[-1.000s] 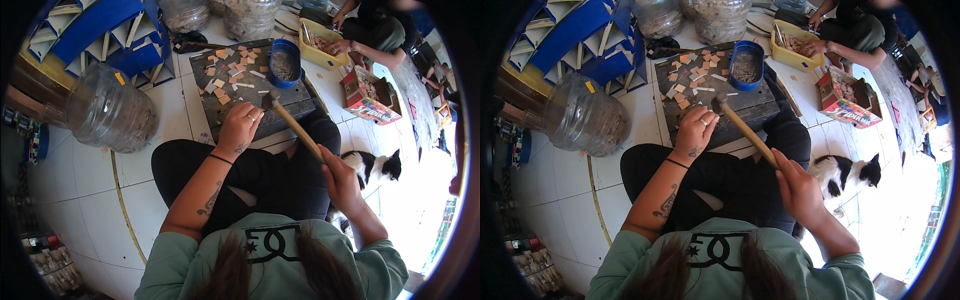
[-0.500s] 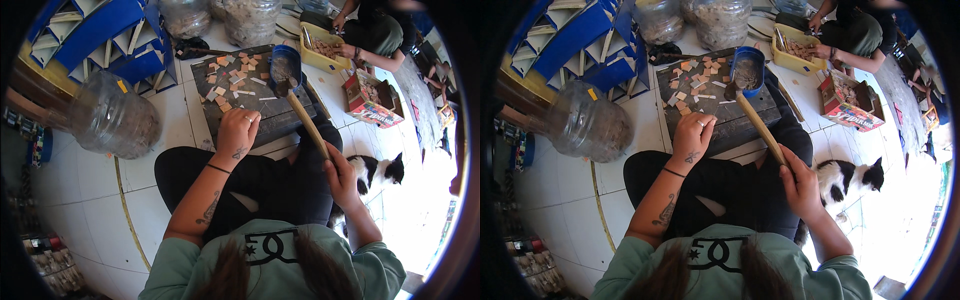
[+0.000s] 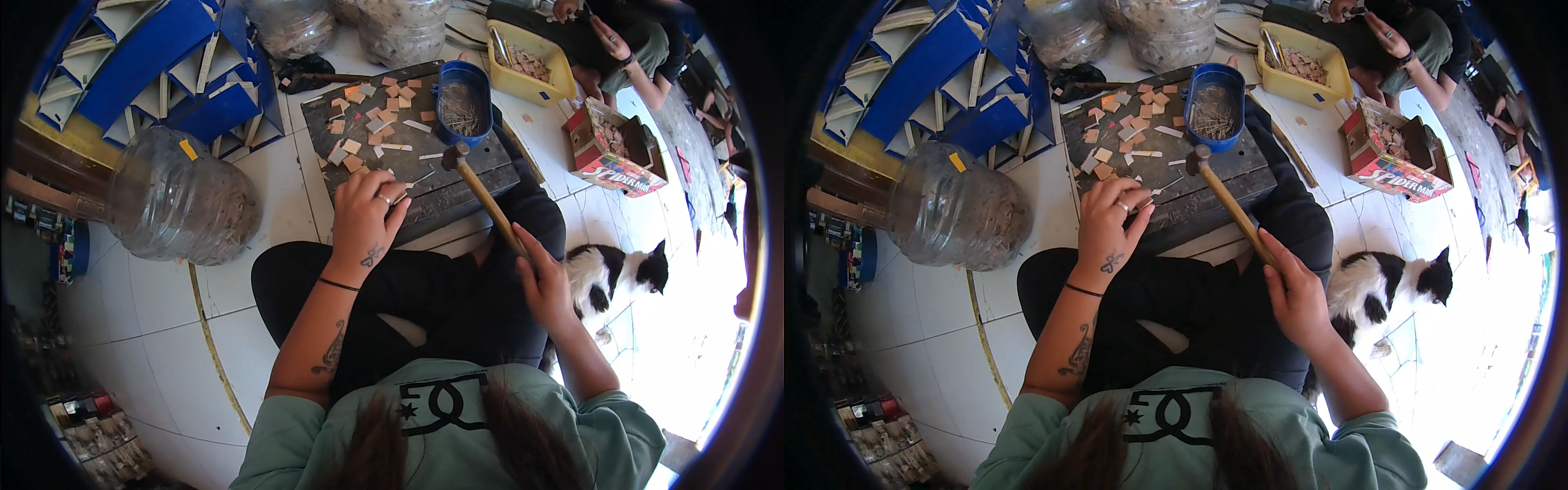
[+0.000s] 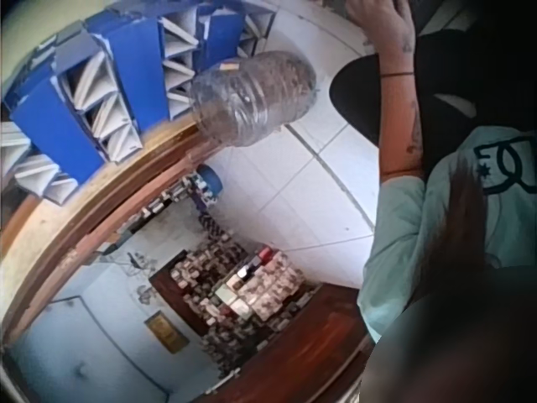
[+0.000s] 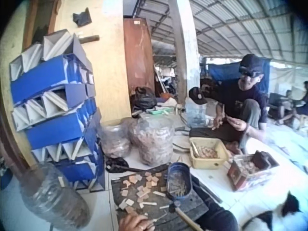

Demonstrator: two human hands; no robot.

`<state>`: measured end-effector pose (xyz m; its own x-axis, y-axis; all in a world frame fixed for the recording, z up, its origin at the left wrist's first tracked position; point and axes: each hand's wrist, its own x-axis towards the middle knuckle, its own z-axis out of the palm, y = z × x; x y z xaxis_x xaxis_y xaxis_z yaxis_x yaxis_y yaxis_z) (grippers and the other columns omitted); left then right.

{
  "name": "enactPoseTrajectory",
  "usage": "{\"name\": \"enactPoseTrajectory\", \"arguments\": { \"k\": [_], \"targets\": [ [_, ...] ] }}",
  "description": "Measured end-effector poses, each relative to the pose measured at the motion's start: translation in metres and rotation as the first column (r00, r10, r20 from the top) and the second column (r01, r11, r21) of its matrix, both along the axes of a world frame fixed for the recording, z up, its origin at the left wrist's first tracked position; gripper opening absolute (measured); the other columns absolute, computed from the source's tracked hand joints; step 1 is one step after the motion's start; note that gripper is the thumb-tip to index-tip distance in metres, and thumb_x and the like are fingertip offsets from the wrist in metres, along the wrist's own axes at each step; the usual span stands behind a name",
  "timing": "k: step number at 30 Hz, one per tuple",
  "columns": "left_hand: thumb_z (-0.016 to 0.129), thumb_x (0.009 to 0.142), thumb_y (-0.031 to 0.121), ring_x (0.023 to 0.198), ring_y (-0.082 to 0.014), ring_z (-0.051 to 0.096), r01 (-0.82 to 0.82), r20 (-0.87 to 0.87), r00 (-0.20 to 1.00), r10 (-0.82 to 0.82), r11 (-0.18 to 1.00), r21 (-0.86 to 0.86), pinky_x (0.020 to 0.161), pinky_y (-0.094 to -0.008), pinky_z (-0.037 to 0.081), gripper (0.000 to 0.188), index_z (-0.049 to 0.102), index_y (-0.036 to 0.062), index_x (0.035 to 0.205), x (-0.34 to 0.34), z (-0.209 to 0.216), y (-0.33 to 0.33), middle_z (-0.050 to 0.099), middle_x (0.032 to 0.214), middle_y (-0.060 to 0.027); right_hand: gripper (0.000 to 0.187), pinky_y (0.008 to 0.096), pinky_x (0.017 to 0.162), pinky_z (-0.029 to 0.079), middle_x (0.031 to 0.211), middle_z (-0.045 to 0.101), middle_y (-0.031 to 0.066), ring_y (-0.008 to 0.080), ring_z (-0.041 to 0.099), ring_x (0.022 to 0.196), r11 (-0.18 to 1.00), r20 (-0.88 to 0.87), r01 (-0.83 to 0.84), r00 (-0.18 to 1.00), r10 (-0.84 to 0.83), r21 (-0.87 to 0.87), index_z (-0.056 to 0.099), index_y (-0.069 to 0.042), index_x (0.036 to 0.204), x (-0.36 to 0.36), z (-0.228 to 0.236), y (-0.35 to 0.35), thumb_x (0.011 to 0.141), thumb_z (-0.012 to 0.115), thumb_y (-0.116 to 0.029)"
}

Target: The person sits on the floor and repeatedly picks up small rectangular pieces and thin metal pins. They place a pin on a piece, tap it with a hammer to embed it, and then place the finished item into a nearby container. This cycle is repeated continuously.

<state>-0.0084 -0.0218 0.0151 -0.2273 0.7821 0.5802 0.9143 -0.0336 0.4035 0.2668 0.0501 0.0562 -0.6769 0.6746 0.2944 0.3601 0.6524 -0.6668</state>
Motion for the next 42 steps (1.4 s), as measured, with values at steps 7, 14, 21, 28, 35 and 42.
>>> {"name": "enactPoseTrajectory", "arguments": {
  "k": [7, 14, 21, 28, 35, 42],
  "targets": [
    [0.074, 0.078, 0.010, 0.089, -0.0217, 0.057, 0.003, -0.073, 0.997, -0.005, 1.000, -0.023, 0.085, -0.0366, 0.041, 0.012, 0.072, 0.0089, 0.089, 0.001, -0.004, -0.002, 0.065, 0.096, 0.0016, 0.049, 0.0394, 0.067, 0.052, 0.088, 0.062, 0.0121, 0.0327, 0.064, 0.073, 1.000, 0.196, -0.002, 0.981, 0.007, -0.026, 0.049, -0.015, 0.141, -0.013, 0.001, -0.007, 0.093, 0.055, -0.004],
    [0.070, 0.082, 0.010, 0.083, -0.0230, 0.059, -0.010, 0.137, 0.991, 0.005, 0.999, 0.032, 0.082, -0.0381, 0.042, 0.004, 0.070, 0.0086, 0.086, -0.005, -0.006, 0.004, 0.066, 0.088, -0.0028, 0.046, 0.0370, 0.083, 0.050, 0.105, 0.064, 0.0181, 0.0338, 0.065, 0.094, 0.991, 0.156, 0.061, 0.987, -0.041, -0.123, 0.050, -0.009, 0.139, -0.007, 0.007, 0.000, 0.094, 0.053, -0.001],
    [0.068, 0.082, 0.010, 0.089, -0.0262, 0.057, -0.058, 0.073, 0.996, 0.061, 0.998, -0.035, 0.081, -0.0396, 0.043, 0.005, 0.069, 0.0066, 0.085, -0.014, 0.003, 0.012, 0.064, 0.094, -0.0039, 0.048, 0.0355, 0.075, 0.051, 0.096, 0.064, 0.0159, 0.0333, 0.065, 0.081, 0.998, 0.059, 0.021, 0.998, -0.017, -0.061, 0.052, -0.012, 0.139, -0.010, 0.004, 0.001, 0.093, 0.054, -0.001],
    [0.072, 0.078, 0.008, 0.091, -0.0228, 0.059, -0.034, -0.132, 0.991, 0.027, 0.998, -0.049, 0.082, -0.0365, 0.044, 0.012, 0.073, 0.0069, 0.090, 0.000, 0.000, 0.000, 0.067, 0.098, -0.0005, 0.052, 0.0395, 0.062, 0.050, 0.083, 0.058, 0.0108, 0.0305, 0.062, 0.068, 1.000, 0.113, 0.004, 0.994, -0.006, 0.019, 0.050, -0.017, 0.141, -0.018, 0.001, -0.008, 0.091, 0.057, -0.004],
    [0.070, 0.079, 0.009, 0.089, -0.0212, 0.057, 0.008, -0.127, 0.992, -0.009, 1.000, -0.009, 0.084, -0.0362, 0.044, 0.013, 0.073, 0.0064, 0.092, -0.005, -0.007, -0.003, 0.067, 0.097, -0.0004, 0.052, 0.0421, 0.059, 0.051, 0.079, 0.056, 0.0092, 0.0310, 0.062, 0.065, 0.992, 0.257, 0.033, 0.964, -0.064, 0.125, 0.050, -0.022, 0.141, -0.020, 0.002, -0.005, 0.092, 0.057, -0.009],
    [0.071, 0.078, 0.006, 0.088, -0.0233, 0.058, 0.046, -0.061, 0.997, -0.044, 0.999, 0.020, 0.082, -0.0363, 0.047, 0.013, 0.073, 0.0046, 0.090, -0.007, -0.008, 0.000, 0.067, 0.093, -0.0024, 0.051, 0.0422, 0.066, 0.049, 0.083, 0.058, 0.0140, 0.0349, 0.061, 0.073, 1.000, 0.303, 0.028, 0.952, -0.028, 0.004, 0.051, -0.019, 0.140, -0.011, 0.005, -0.001, 0.092, 0.055, -0.003]
  ]
}}
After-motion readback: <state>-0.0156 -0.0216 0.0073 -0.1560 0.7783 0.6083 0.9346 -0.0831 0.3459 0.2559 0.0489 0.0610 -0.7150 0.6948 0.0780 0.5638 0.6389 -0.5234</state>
